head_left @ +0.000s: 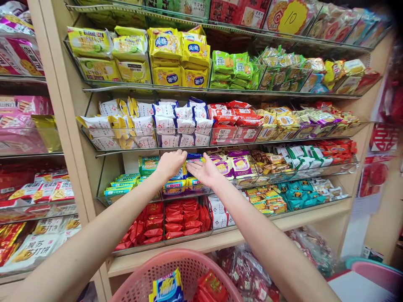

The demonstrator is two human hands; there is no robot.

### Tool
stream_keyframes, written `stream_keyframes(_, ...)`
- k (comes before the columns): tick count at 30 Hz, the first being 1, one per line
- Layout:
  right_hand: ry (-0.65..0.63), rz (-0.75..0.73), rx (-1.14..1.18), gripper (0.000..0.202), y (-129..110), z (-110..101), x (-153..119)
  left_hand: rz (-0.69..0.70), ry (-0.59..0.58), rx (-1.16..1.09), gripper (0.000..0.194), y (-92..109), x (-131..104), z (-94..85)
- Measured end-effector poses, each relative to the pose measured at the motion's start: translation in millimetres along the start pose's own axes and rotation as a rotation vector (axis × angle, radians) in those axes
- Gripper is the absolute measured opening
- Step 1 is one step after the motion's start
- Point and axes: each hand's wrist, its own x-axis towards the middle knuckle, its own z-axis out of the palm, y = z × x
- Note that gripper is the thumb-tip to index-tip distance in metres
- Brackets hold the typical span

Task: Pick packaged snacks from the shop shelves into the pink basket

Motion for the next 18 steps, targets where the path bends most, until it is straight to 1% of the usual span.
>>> stream_keyframes(5, -0.033, -0.037, 0.041, 0.065, -4, -2, 4, 0.02, 0.014, -0.008, 0.022, 0, -5, -5.3)
stream_keyframes(10, -0.081, -0.079, 0.002, 0.064, -5, -1, 4, 0.085, 0.001, 0.01, 0.023, 0, -15, -12.6)
stream_keyframes(14, -0.116, -0.085, -0.017, 0.061, -2, -1, 0, 0.145, -0.016, 0.053, 0.022, 0, -25, -17.9)
stream_keyframes(18, -0.12, -0.075, 0.037, 0.056, 2, -3, -10, 0.195, 0.038, 0.057, 0.024, 0, -40, -25.7)
